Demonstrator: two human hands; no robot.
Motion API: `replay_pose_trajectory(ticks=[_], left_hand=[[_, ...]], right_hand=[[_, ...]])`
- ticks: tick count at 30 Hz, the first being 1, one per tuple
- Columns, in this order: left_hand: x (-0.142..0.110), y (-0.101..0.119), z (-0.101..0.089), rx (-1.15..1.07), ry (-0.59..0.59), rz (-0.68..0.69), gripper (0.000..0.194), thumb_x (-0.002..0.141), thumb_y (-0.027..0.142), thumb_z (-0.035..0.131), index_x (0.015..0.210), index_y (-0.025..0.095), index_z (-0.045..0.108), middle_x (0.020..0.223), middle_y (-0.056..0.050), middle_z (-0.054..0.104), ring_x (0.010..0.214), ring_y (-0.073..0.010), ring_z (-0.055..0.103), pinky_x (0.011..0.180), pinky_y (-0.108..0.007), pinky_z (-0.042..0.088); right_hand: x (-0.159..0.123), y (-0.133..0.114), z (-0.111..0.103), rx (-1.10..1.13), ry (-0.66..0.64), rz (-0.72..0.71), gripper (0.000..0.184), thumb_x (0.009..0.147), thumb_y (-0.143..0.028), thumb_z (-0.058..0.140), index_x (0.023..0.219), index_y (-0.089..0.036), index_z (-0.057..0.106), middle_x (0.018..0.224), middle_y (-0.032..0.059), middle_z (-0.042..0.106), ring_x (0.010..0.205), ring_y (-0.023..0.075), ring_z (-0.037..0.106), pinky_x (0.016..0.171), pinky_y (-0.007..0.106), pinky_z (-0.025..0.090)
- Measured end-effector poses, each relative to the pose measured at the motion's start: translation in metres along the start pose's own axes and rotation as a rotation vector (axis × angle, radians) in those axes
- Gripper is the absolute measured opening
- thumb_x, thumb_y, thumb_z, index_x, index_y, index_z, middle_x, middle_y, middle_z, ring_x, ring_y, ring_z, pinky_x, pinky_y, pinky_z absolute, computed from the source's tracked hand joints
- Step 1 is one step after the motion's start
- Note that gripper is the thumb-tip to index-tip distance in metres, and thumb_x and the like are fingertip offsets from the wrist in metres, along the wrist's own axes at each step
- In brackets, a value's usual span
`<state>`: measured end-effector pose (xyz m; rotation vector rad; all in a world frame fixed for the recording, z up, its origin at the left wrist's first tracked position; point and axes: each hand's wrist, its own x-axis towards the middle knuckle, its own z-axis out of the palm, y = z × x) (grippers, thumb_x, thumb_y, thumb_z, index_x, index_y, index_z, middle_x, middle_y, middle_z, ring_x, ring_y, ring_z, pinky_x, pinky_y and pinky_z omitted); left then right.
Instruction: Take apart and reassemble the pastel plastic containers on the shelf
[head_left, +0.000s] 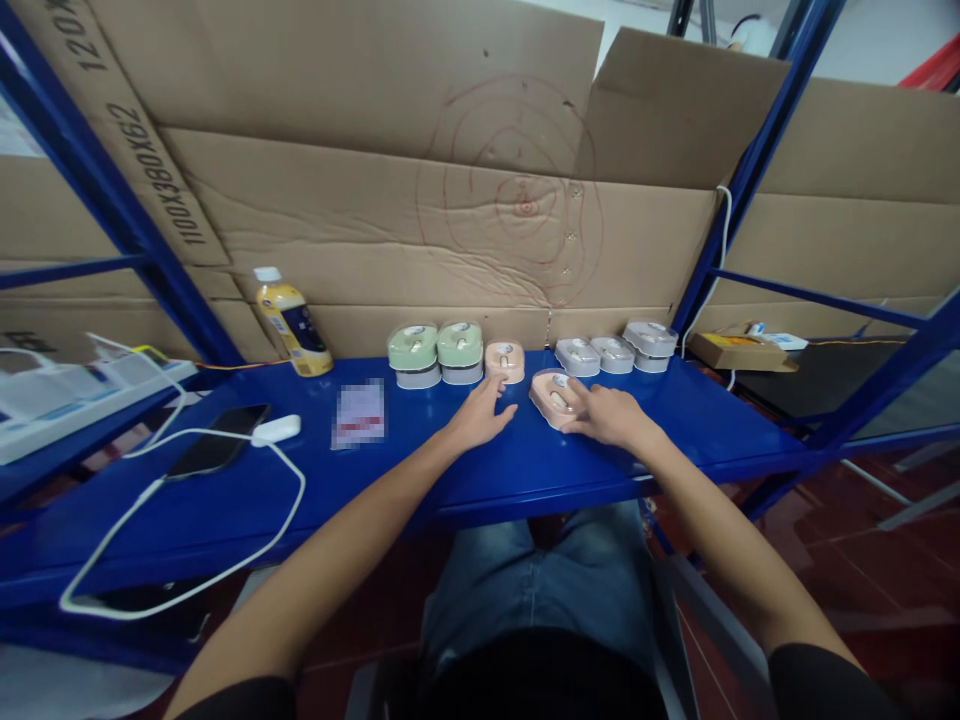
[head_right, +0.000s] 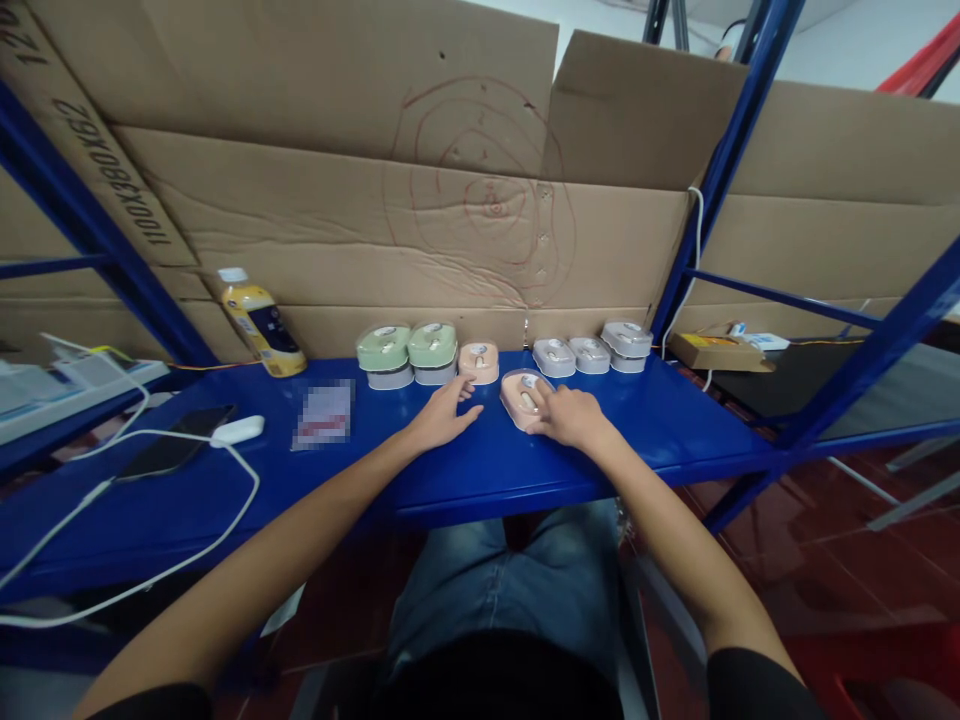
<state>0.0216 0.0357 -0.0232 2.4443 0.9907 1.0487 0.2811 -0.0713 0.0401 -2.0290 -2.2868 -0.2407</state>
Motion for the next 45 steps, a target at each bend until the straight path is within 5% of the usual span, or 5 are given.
replay_pose_trajectory(ticks=[9, 19, 28, 37, 45], left_hand=[[-0.001, 0.006, -0.006, -0.004, 0.008, 0.004, 0.042, 0.089, 0.035, 0.064, 0.127, 0.019, 0.056, 0.118, -0.01, 0.065, 0.097, -0.0237, 0.067, 0.095, -0.045, 0.058], [0.006, 0.003, -0.018, 0.047, 0.321, -0.18, 0.025, 0.089, 0.016, 0.056, 0.114, 0.019, 0.059, 0.114, -0.013, 0.066, 0.109, -0.0297, 0.066, 0.103, -0.049, 0.053], [0.01, 0.001, -0.022, 0.035, 0.422, -0.181, 0.023, 0.093, 0.022, 0.059, 0.115, 0.018, 0.057, 0.115, -0.015, 0.065, 0.113, -0.0305, 0.066, 0.105, -0.05, 0.053], [0.007, 0.0, -0.025, -0.287, 0.036, -0.086, 0.095, 0.075, 0.057, 0.083, 0.148, 0.014, 0.041, 0.15, -0.025, 0.051, 0.141, -0.0391, 0.05, 0.115, -0.056, 0.043], [0.001, 0.005, -0.025, -0.195, -0.171, 0.029, 0.121, 0.059, 0.052, 0.096, 0.16, 0.021, 0.036, 0.157, -0.02, 0.045, 0.145, -0.0405, 0.045, 0.121, -0.058, 0.035]], right_hand=[[0.093, -0.013, -0.001, -0.001, 0.089, 0.125, 0.038, 0.098, -0.033, 0.06, 0.131, -0.014, 0.064, 0.122, 0.0253, 0.073, 0.114, 0.0385, 0.07, 0.095, 0.048, 0.052], [0.126, -0.074, 0.022, -0.005, 0.243, -0.301, 0.067, 0.092, -0.039, 0.069, 0.148, -0.009, 0.048, 0.163, 0.0253, 0.038, 0.15, 0.0392, 0.036, 0.121, 0.052, 0.032], [0.058, -0.077, 0.017, 0.208, 0.279, -0.326, 0.059, 0.093, -0.058, 0.063, 0.13, -0.013, 0.058, 0.141, 0.0219, 0.059, 0.135, 0.0372, 0.054, 0.113, 0.049, 0.044], [0.067, -0.059, 0.012, 0.463, 0.071, -0.195, 0.096, 0.072, -0.061, 0.08, 0.148, -0.014, 0.047, 0.133, 0.0231, 0.066, 0.118, 0.0409, 0.067, 0.096, 0.051, 0.055], [0.075, 0.018, 0.017, 1.095, 0.118, -0.192, 0.059, 0.08, -0.049, 0.075, 0.131, -0.024, 0.059, 0.119, 0.0077, 0.072, 0.11, 0.0267, 0.07, 0.094, 0.044, 0.057]])
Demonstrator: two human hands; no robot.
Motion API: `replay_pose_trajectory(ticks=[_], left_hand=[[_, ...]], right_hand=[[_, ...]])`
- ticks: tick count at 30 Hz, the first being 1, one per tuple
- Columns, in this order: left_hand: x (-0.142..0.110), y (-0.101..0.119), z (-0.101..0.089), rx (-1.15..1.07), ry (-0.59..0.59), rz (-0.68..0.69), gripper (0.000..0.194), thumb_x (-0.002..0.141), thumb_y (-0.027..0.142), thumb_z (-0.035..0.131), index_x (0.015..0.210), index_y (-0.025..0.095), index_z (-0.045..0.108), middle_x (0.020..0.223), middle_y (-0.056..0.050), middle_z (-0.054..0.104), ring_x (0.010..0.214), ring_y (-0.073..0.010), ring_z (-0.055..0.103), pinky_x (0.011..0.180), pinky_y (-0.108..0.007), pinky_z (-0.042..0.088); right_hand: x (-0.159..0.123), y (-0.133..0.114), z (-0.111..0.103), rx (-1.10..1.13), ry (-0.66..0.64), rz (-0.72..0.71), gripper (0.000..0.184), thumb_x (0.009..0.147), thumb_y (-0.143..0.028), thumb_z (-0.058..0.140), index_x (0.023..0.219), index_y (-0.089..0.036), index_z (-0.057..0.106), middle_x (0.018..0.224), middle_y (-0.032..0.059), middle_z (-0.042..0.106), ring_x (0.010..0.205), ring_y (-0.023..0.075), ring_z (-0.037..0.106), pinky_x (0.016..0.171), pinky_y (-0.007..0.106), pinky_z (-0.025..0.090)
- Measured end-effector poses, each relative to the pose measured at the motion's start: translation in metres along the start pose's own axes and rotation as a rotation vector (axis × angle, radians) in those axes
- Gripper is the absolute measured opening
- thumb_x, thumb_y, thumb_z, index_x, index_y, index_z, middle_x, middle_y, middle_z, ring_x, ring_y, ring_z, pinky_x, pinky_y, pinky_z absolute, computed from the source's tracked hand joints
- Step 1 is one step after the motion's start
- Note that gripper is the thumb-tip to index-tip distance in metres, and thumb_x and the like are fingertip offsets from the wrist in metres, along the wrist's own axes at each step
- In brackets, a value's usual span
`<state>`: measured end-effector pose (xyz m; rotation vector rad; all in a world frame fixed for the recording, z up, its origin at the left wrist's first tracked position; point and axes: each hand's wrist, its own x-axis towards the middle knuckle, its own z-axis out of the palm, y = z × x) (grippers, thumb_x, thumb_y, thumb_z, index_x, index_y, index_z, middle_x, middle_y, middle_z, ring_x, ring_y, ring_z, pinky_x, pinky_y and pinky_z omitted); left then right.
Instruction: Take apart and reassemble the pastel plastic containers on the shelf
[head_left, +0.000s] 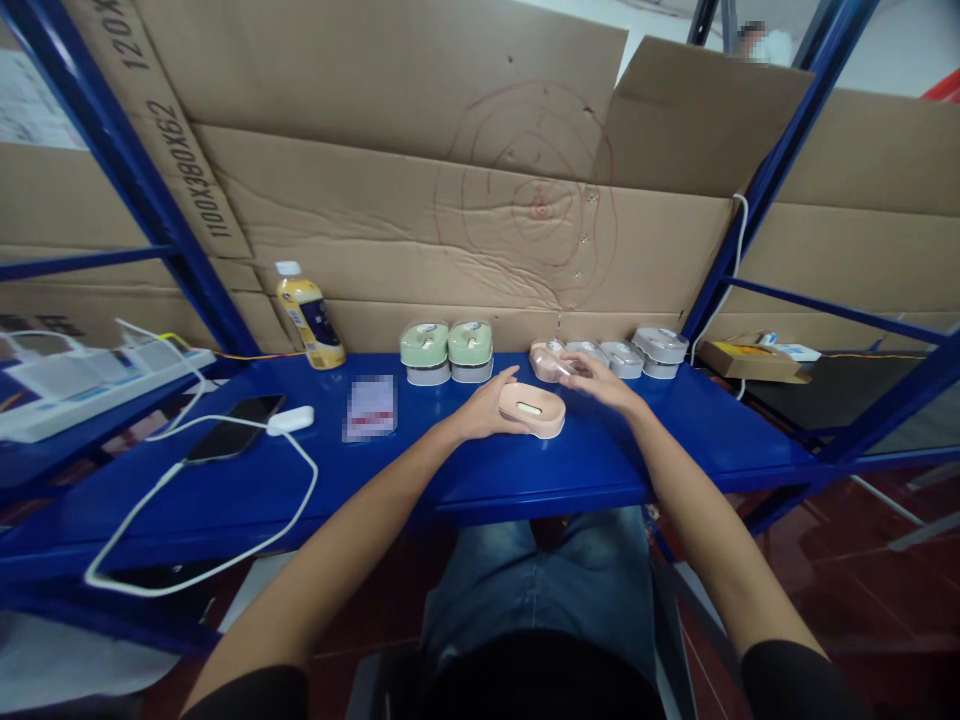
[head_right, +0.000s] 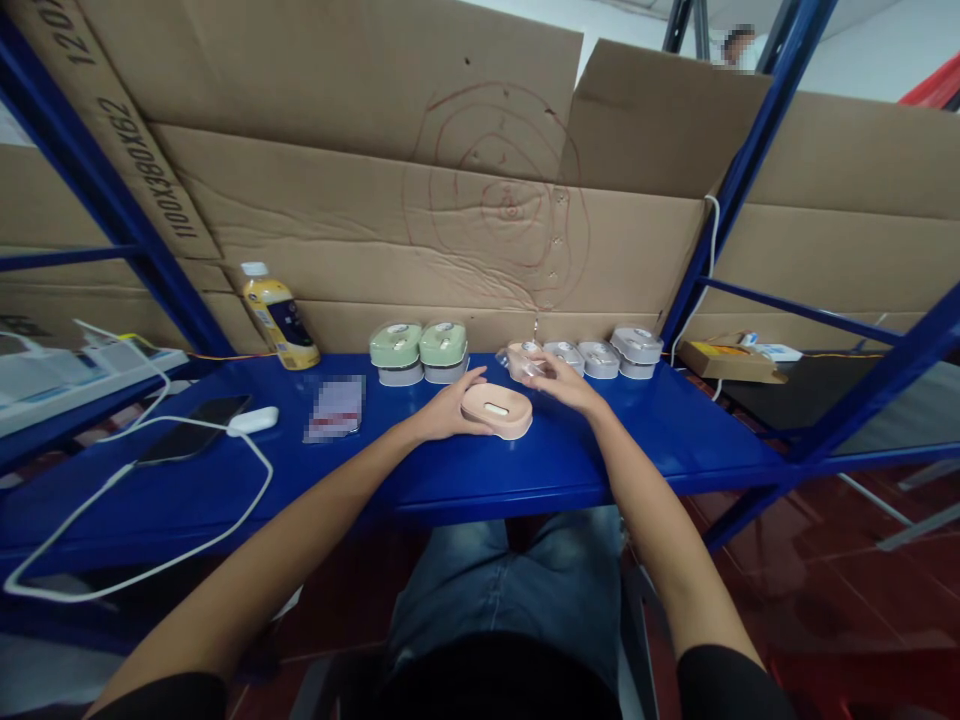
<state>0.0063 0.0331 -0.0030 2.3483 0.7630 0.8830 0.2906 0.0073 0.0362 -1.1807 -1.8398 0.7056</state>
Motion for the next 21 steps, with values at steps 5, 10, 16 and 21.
replay_pose_trajectory(ticks=[5, 10, 16, 21], left_hand=[[0.0, 0.006, 0.005, 0.144, -0.079, 0.098, 0.055, 0.078, 0.054, 0.083, 0.124, 0.024, 0.076, 0.14, -0.013, 0.05, 0.138, -0.0353, 0.049, 0.122, -0.052, 0.035], [-0.001, 0.01, 0.008, 0.151, -0.086, 0.135, 0.048, 0.084, 0.054, 0.078, 0.122, 0.025, 0.078, 0.121, -0.011, 0.053, 0.127, -0.0312, 0.053, 0.118, -0.051, 0.04], [-0.002, 0.015, 0.01, 0.13, -0.071, 0.119, 0.049, 0.085, 0.056, 0.076, 0.121, 0.023, 0.078, 0.115, -0.01, 0.05, 0.123, -0.0301, 0.052, 0.112, -0.049, 0.045], [-0.001, 0.011, 0.013, 0.165, -0.055, 0.141, 0.047, 0.087, 0.055, 0.073, 0.123, 0.024, 0.077, 0.123, -0.012, 0.052, 0.13, -0.0319, 0.049, 0.117, -0.05, 0.04]], right_hand=[[-0.005, 0.006, -0.007, 0.193, 0.126, 0.107, 0.04, 0.086, -0.047, 0.067, 0.119, -0.025, 0.061, 0.105, 0.0056, 0.075, 0.091, 0.0215, 0.073, 0.077, 0.035, 0.059], [-0.005, 0.003, -0.002, 0.178, 0.163, 0.101, 0.041, 0.086, -0.051, 0.067, 0.119, -0.026, 0.06, 0.106, 0.0048, 0.074, 0.087, 0.0192, 0.072, 0.07, 0.031, 0.056], [-0.002, 0.01, -0.002, 0.203, 0.205, 0.122, 0.035, 0.088, -0.05, 0.063, 0.113, -0.025, 0.06, 0.104, 0.0047, 0.074, 0.085, 0.0185, 0.072, 0.066, 0.029, 0.054], [-0.002, 0.011, -0.001, 0.199, 0.21, 0.121, 0.038, 0.086, -0.053, 0.065, 0.112, -0.026, 0.06, 0.102, 0.0037, 0.073, 0.083, 0.0178, 0.071, 0.065, 0.028, 0.053]])
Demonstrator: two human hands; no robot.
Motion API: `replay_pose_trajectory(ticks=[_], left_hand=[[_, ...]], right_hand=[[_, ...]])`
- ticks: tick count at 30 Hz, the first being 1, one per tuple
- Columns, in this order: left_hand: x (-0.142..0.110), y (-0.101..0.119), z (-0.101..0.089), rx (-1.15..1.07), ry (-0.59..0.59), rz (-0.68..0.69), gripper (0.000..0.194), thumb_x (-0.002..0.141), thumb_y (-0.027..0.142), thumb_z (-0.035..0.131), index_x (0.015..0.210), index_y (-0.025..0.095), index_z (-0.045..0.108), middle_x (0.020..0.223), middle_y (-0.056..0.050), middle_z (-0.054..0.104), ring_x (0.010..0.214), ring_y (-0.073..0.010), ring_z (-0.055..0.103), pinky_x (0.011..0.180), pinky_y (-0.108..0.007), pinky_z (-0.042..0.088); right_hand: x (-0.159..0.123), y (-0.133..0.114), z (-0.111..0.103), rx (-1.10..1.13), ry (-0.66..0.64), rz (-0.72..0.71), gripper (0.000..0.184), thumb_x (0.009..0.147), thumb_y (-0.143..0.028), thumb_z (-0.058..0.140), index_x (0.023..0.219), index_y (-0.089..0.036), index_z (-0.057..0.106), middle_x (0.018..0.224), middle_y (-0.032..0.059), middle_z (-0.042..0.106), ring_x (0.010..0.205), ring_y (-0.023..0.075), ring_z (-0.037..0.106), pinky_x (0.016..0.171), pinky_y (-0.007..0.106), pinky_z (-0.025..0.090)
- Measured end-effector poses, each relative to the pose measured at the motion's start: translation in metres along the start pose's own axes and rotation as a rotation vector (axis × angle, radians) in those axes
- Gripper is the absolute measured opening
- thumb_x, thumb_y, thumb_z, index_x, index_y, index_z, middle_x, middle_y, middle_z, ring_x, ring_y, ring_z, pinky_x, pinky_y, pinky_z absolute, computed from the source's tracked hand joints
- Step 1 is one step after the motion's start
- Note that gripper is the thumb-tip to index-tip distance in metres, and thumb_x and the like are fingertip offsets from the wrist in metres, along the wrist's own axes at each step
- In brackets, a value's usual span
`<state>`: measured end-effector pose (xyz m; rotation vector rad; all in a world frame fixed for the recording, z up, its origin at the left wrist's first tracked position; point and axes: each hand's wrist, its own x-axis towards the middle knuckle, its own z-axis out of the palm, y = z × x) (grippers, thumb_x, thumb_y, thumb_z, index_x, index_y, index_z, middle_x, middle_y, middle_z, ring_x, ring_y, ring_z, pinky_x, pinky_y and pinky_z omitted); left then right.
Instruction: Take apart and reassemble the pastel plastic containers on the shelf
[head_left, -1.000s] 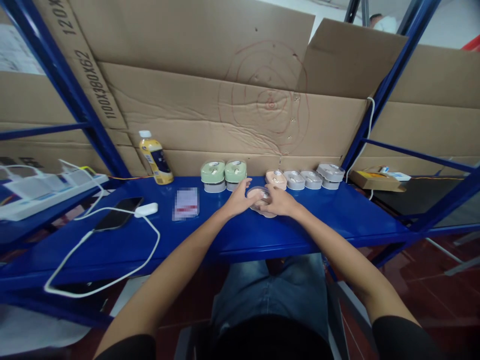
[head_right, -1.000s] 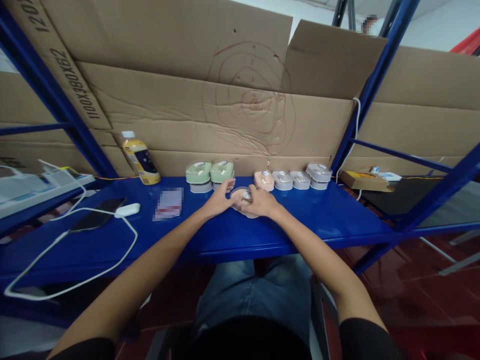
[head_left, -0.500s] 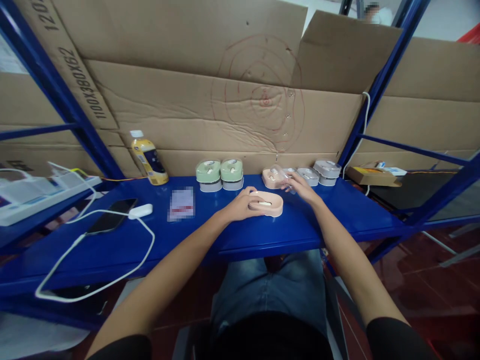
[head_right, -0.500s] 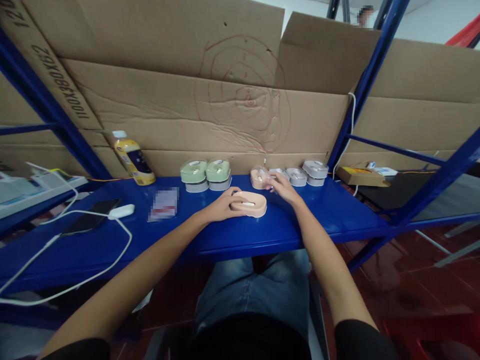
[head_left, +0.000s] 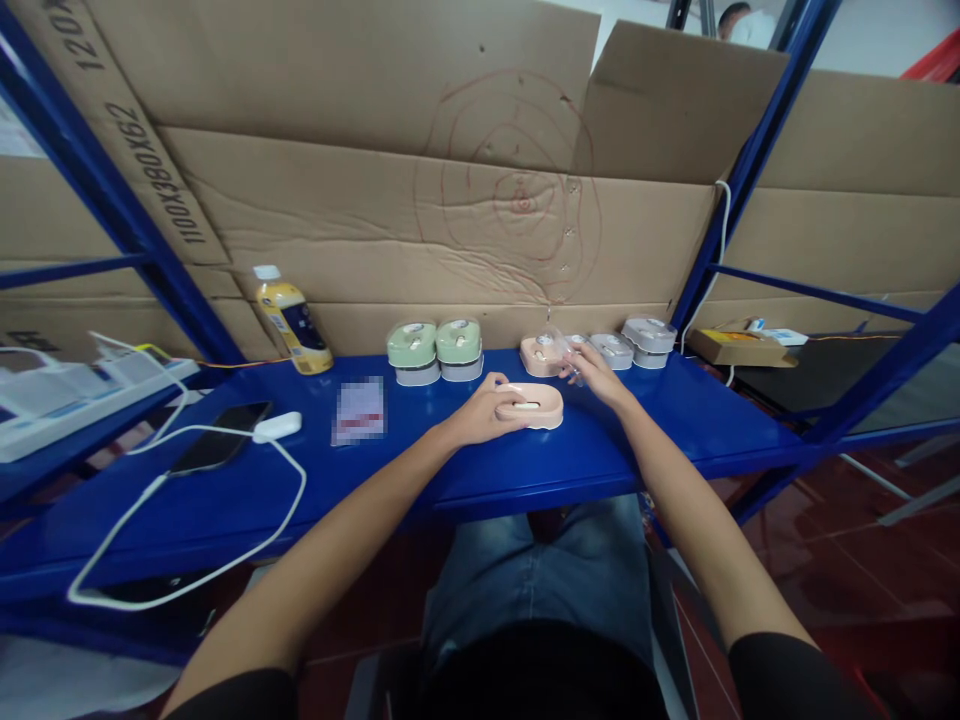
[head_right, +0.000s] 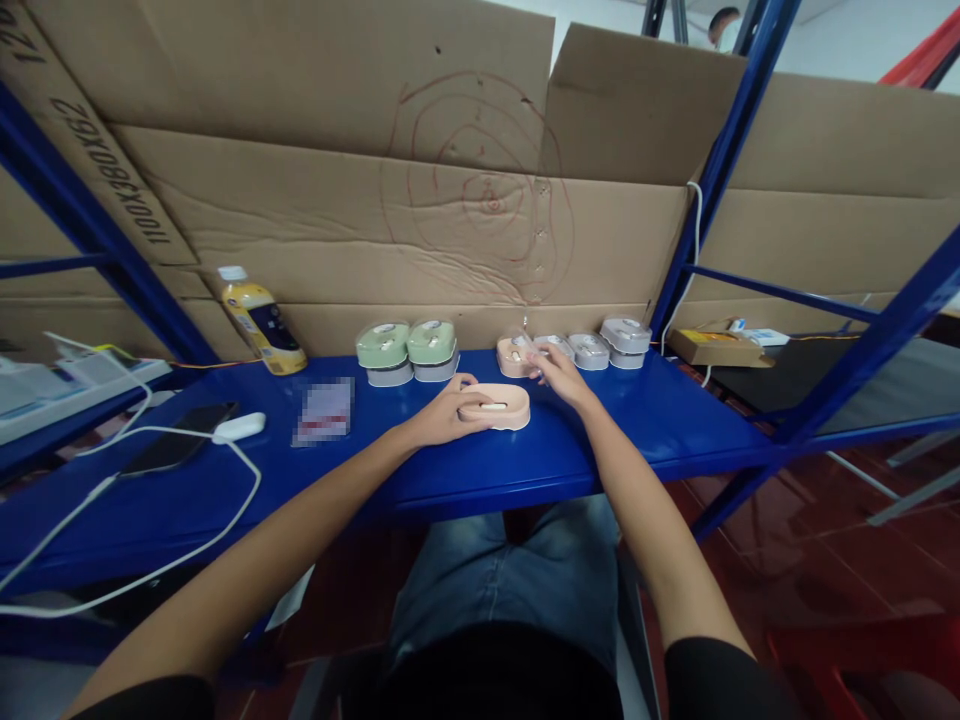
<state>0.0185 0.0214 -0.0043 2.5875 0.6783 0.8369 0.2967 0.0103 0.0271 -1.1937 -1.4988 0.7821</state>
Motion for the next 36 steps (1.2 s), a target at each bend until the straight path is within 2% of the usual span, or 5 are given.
replay_pose_trajectory(ticks=[13, 21, 29, 32, 36], left_hand=[[-0.001, -0.005, -0.003, 0.033, -0.003, -0.005, 0.041, 0.093, 0.05, 0.066, 0.127, 0.029, 0.077, 0.131, -0.011, 0.056, 0.137, -0.034, 0.044, 0.122, -0.053, 0.034], [0.001, -0.006, -0.024, -0.022, 0.288, -0.134, 0.045, 0.096, 0.05, 0.059, 0.126, 0.02, 0.073, 0.133, -0.012, 0.054, 0.136, -0.0316, 0.049, 0.118, -0.049, 0.042], [-0.001, -0.005, -0.007, -0.038, 0.095, -0.036, 0.048, 0.09, 0.052, 0.069, 0.13, 0.026, 0.07, 0.133, -0.011, 0.053, 0.136, -0.032, 0.05, 0.122, -0.051, 0.037], [0.001, -0.006, 0.001, -0.05, 0.076, -0.066, 0.065, 0.083, 0.055, 0.077, 0.139, 0.026, 0.062, 0.136, -0.011, 0.055, 0.136, -0.0338, 0.051, 0.12, -0.052, 0.039], [0.004, -0.012, 0.006, -0.104, 0.161, -0.212, 0.115, 0.061, 0.056, 0.094, 0.155, 0.021, 0.036, 0.146, -0.018, 0.054, 0.136, -0.0399, 0.053, 0.114, -0.057, 0.044]], right_hand=[[-0.002, 0.002, 0.002, -0.088, -0.041, 0.013, 0.048, 0.087, -0.058, 0.062, 0.12, -0.024, 0.059, 0.109, 0.007, 0.074, 0.087, 0.0195, 0.072, 0.064, 0.029, 0.054], [-0.003, -0.005, -0.001, -0.025, 0.006, -0.032, 0.045, 0.087, -0.056, 0.063, 0.119, -0.025, 0.06, 0.104, 0.0056, 0.073, 0.092, 0.0214, 0.071, 0.075, 0.033, 0.058], [-0.005, -0.005, 0.0, -0.075, -0.068, -0.083, 0.053, 0.084, -0.055, 0.07, 0.128, -0.027, 0.061, 0.121, 0.0072, 0.072, 0.11, 0.0248, 0.07, 0.093, 0.041, 0.059], [-0.009, -0.008, 0.0, -0.12, -0.231, -0.202, 0.063, 0.076, -0.046, 0.082, 0.133, -0.028, 0.063, 0.144, 0.0069, 0.064, 0.134, 0.0276, 0.059, 0.112, 0.046, 0.048], [-0.011, -0.013, 0.002, -0.248, -0.422, -0.237, 0.071, 0.069, -0.038, 0.088, 0.136, -0.028, 0.066, 0.144, 0.0068, 0.065, 0.136, 0.0307, 0.058, 0.117, 0.053, 0.043]])
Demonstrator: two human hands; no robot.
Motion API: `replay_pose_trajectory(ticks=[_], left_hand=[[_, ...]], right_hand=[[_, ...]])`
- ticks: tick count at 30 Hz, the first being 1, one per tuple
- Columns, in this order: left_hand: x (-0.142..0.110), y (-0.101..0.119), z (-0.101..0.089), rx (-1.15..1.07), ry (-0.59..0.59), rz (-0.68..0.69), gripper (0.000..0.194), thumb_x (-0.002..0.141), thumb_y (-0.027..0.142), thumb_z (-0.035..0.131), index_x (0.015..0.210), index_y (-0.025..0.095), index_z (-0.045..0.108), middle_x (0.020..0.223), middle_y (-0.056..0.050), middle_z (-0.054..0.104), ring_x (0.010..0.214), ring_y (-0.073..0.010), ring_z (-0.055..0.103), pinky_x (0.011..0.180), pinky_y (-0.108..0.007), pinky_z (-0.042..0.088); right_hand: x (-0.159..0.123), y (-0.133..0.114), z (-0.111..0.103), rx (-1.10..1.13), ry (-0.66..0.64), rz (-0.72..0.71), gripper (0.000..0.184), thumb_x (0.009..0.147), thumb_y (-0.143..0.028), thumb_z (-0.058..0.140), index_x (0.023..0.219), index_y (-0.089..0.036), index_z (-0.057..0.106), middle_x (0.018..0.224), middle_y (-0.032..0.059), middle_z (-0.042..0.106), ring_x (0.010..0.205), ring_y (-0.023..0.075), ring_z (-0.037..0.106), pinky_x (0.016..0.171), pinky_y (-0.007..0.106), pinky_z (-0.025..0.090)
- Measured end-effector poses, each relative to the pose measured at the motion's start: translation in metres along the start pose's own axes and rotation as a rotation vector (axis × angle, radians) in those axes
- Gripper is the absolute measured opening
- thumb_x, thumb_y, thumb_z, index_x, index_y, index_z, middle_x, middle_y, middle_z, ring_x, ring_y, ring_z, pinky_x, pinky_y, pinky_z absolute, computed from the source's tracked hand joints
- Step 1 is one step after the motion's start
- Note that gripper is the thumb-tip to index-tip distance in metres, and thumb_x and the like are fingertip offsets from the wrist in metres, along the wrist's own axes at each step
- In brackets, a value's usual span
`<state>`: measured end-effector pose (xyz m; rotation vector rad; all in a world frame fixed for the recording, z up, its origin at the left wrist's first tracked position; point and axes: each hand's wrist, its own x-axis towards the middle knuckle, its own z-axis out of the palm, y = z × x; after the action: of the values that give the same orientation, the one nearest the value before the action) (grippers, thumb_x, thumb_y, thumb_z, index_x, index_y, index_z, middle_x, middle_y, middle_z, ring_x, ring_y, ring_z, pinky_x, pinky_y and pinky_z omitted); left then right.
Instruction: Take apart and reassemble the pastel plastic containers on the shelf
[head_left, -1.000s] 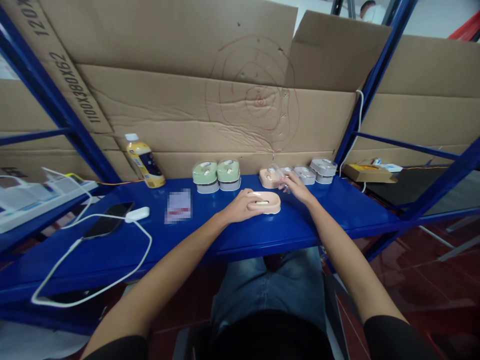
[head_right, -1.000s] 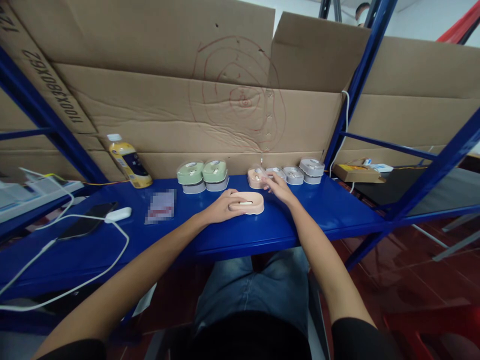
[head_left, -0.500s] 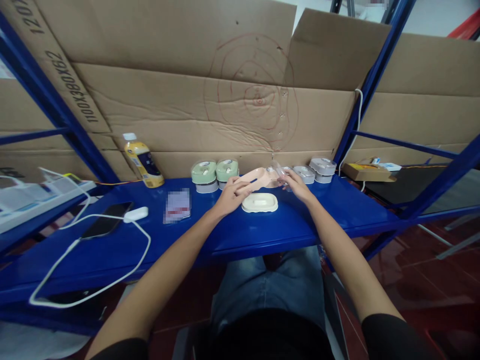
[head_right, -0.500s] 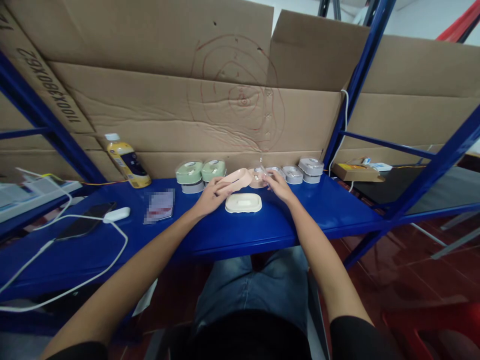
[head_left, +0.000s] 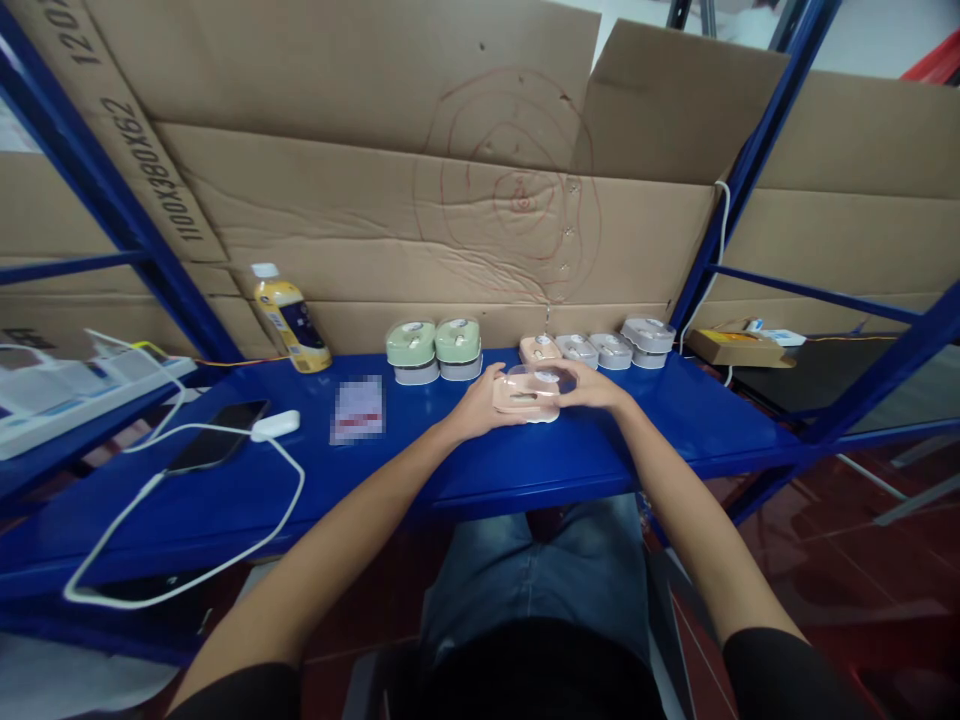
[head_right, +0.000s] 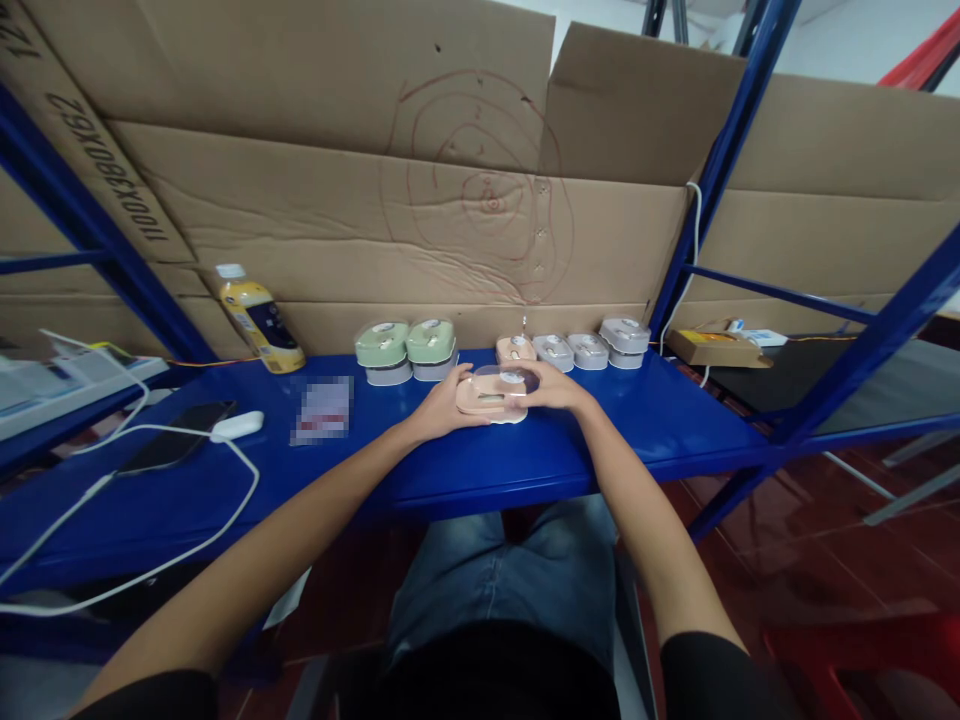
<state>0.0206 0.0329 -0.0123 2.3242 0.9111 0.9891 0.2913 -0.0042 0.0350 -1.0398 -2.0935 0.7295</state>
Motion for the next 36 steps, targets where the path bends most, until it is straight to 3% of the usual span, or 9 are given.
replay_pose_trajectory(ticks=[3, 9, 20, 29, 31, 33, 36], left_hand=[[0.002, -0.001, 0.002, -0.048, 0.019, -0.051, 0.128, 0.056, 0.054, 0.097, 0.158, 0.019, 0.027, 0.145, -0.02, 0.056, 0.132, -0.0402, 0.058, 0.111, -0.056, 0.046], [0.003, 0.007, 0.002, -0.098, 0.024, -0.058, 0.127, 0.057, 0.053, 0.096, 0.157, 0.017, 0.025, 0.141, -0.018, 0.062, 0.132, -0.0392, 0.059, 0.112, -0.055, 0.046], [0.005, 0.005, 0.001, -0.103, 0.037, -0.079, 0.127, 0.055, 0.055, 0.095, 0.156, 0.013, 0.029, 0.141, -0.021, 0.061, 0.131, -0.0389, 0.06, 0.111, -0.054, 0.047], [0.005, -0.006, 0.003, -0.062, -0.017, -0.087, 0.126, 0.053, 0.06, 0.095, 0.155, 0.02, 0.033, 0.139, -0.018, 0.061, 0.129, -0.0388, 0.061, 0.11, -0.055, 0.047], [0.004, -0.01, 0.003, -0.088, -0.013, -0.08, 0.124, 0.056, 0.058, 0.095, 0.155, 0.017, 0.032, 0.136, -0.018, 0.062, 0.125, -0.0361, 0.063, 0.109, -0.054, 0.048], [0.004, -0.013, 0.003, -0.096, 0.019, -0.085, 0.115, 0.063, 0.057, 0.091, 0.153, 0.015, 0.033, 0.134, -0.019, 0.062, 0.121, -0.0328, 0.064, 0.108, -0.052, 0.049], [0.005, -0.016, 0.003, -0.06, 0.074, -0.106, 0.096, 0.075, 0.057, 0.082, 0.149, 0.016, 0.037, 0.126, -0.015, 0.064, 0.113, -0.0282, 0.066, 0.104, -0.049, 0.052]], right_hand=[[0.005, -0.002, 0.004, -0.077, -0.021, -0.027, 0.075, 0.066, -0.037, 0.09, 0.137, -0.027, 0.066, 0.143, 0.0074, 0.066, 0.136, 0.0315, 0.058, 0.12, 0.054, 0.04], [0.017, -0.006, 0.013, -0.115, -0.076, -0.095, 0.08, 0.068, -0.038, 0.09, 0.142, -0.026, 0.063, 0.147, 0.0072, 0.064, 0.139, 0.0299, 0.057, 0.123, 0.052, 0.037], [0.021, 0.008, 0.017, -0.14, -0.042, -0.077, 0.082, 0.07, -0.042, 0.089, 0.144, -0.024, 0.06, 0.148, 0.0102, 0.061, 0.139, 0.0301, 0.056, 0.123, 0.051, 0.038], [0.011, 0.008, 0.023, -0.233, -0.044, -0.059, 0.092, 0.063, -0.048, 0.093, 0.145, -0.026, 0.059, 0.151, 0.0098, 0.059, 0.142, 0.0338, 0.053, 0.122, 0.054, 0.037], [0.007, 0.007, 0.016, -0.241, -0.001, -0.044, 0.087, 0.063, -0.048, 0.093, 0.141, -0.025, 0.062, 0.146, 0.0099, 0.063, 0.138, 0.0342, 0.057, 0.12, 0.054, 0.039], [0.005, 0.009, 0.001, -0.261, 0.129, -0.011, 0.082, 0.065, -0.049, 0.092, 0.138, -0.024, 0.064, 0.14, 0.0104, 0.067, 0.131, 0.0343, 0.061, 0.116, 0.052, 0.043], [0.008, 0.019, -0.035, -0.406, 0.517, 0.102, 0.082, 0.069, -0.052, 0.088, 0.139, -0.021, 0.06, 0.134, 0.0151, 0.066, 0.124, 0.0374, 0.061, 0.109, 0.054, 0.046]])
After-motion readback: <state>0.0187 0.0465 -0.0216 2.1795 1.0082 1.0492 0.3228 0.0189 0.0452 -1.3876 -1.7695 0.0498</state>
